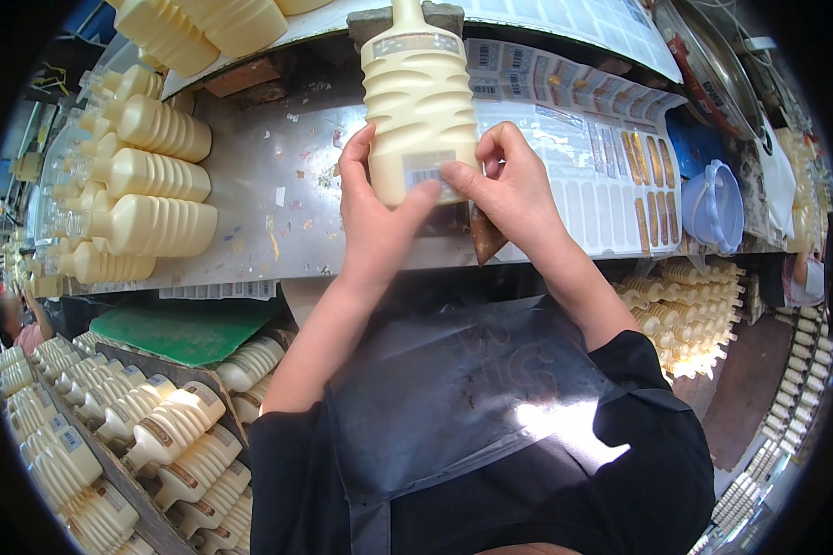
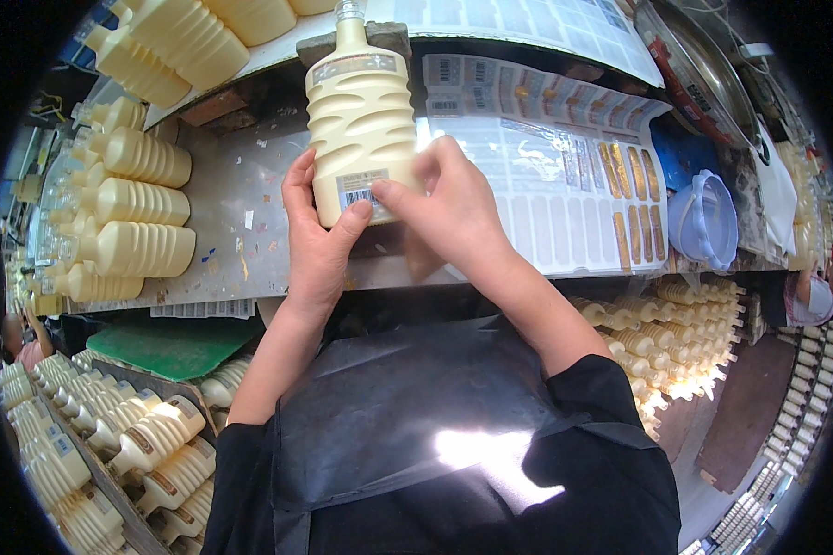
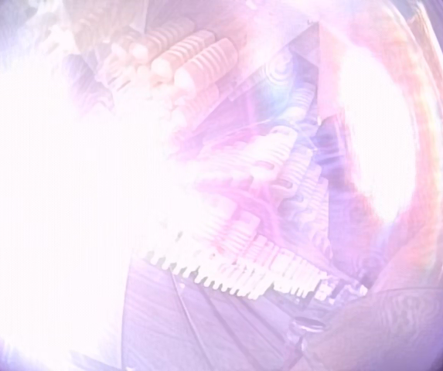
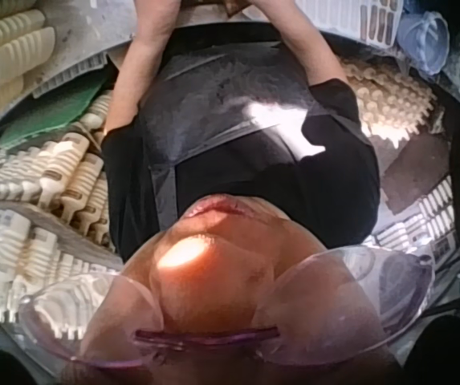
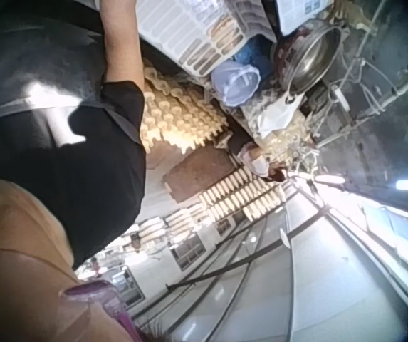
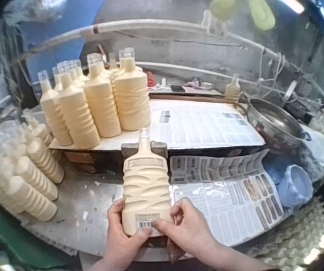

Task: The person repeatedly picks up cream-colored plastic bottles, applies paper labels to their sides, smooths the labels, and places the bottles back on a nearby surface. The process is repeated for multiple bottles in a continuous loop.

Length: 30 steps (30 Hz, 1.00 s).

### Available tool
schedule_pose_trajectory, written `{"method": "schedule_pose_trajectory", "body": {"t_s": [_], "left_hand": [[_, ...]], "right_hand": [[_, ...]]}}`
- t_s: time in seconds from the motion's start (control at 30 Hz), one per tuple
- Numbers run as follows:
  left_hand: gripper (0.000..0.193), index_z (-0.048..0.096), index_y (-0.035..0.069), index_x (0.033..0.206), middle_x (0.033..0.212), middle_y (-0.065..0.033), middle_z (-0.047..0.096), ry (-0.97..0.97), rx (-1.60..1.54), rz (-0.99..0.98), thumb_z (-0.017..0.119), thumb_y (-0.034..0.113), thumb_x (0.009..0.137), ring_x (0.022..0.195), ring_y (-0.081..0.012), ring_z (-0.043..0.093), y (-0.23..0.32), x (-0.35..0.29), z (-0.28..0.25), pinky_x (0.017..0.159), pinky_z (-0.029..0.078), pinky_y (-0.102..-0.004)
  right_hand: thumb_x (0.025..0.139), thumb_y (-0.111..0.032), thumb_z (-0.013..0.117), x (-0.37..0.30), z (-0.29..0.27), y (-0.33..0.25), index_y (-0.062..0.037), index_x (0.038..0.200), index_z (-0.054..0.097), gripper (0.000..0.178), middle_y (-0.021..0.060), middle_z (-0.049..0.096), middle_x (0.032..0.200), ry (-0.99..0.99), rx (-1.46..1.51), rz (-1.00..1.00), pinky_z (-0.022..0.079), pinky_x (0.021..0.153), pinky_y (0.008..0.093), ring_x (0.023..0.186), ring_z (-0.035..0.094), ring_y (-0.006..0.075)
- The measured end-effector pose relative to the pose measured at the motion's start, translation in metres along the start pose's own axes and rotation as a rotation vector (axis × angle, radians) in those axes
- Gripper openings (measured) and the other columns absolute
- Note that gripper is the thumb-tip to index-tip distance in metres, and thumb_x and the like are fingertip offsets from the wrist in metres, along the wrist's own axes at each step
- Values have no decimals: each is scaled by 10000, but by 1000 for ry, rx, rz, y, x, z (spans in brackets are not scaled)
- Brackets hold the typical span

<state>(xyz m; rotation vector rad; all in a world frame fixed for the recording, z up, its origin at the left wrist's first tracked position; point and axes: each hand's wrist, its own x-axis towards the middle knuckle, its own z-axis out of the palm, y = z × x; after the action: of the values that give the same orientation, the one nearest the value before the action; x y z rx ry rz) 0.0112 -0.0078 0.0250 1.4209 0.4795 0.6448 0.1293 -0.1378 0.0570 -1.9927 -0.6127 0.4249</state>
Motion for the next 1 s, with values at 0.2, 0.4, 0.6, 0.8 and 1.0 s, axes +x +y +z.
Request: {"method": "schedule_pose_trajectory", "body": {"t_s": [0.2, 0.4, 0.6, 0.8, 1.0], "left_hand": [[887, 326, -7, 1500, 1432, -194, 450, 4, 51, 19, 821, 186, 789, 1318, -283, 508, -4, 1, -1, 1110, 444, -408], [642, 379, 15, 1526, 1452, -157, 437, -17, -36, 70, 651, 225, 983, 1384, -268, 438, -16, 4, -13, 1189, 335, -392], [600, 390, 44, 1542, 1455, -138, 423, -60, -87, 34, 612, 234, 1018, 1389, -259, 430, -18, -1, -17, 1198, 317, -402], [719, 367, 49, 1546, 1442, -143, 424, -53, -95, 34, 711, 178, 928, 1364, -254, 442, -14, -1, -10, 1173, 361, -406], [720, 367, 50, 1543, 1456, -148, 419, -48, -96, 30, 703, 158, 915, 1359, -254, 444, -15, -1, -9, 1170, 365, -405]], "right_hand": [[837, -352, 857, 0, 0, 0, -69, 917, 517, 449, -26, 486, 789, -7, -17, 6, 422, 621, 244, 716, 432, 65], [963, -278, 746, 1, -9, 6, -65, 984, 540, 297, -29, 511, 854, -146, 387, 83, 426, 700, 211, 782, 465, 46], [951, -245, 768, -1, -2, 14, -58, 1022, 523, 316, -34, 505, 862, -71, 216, -16, 427, 702, 207, 781, 451, 33], [880, -284, 842, -1, 3, 12, -55, 995, 506, 422, -30, 493, 843, -19, 37, -12, 429, 672, 222, 751, 428, 44], [794, -435, 849, 0, -1, 9, 11, 1012, 541, 584, 157, 637, 890, -22, 27, 21, 537, 754, 391, 813, 643, 266]]}}
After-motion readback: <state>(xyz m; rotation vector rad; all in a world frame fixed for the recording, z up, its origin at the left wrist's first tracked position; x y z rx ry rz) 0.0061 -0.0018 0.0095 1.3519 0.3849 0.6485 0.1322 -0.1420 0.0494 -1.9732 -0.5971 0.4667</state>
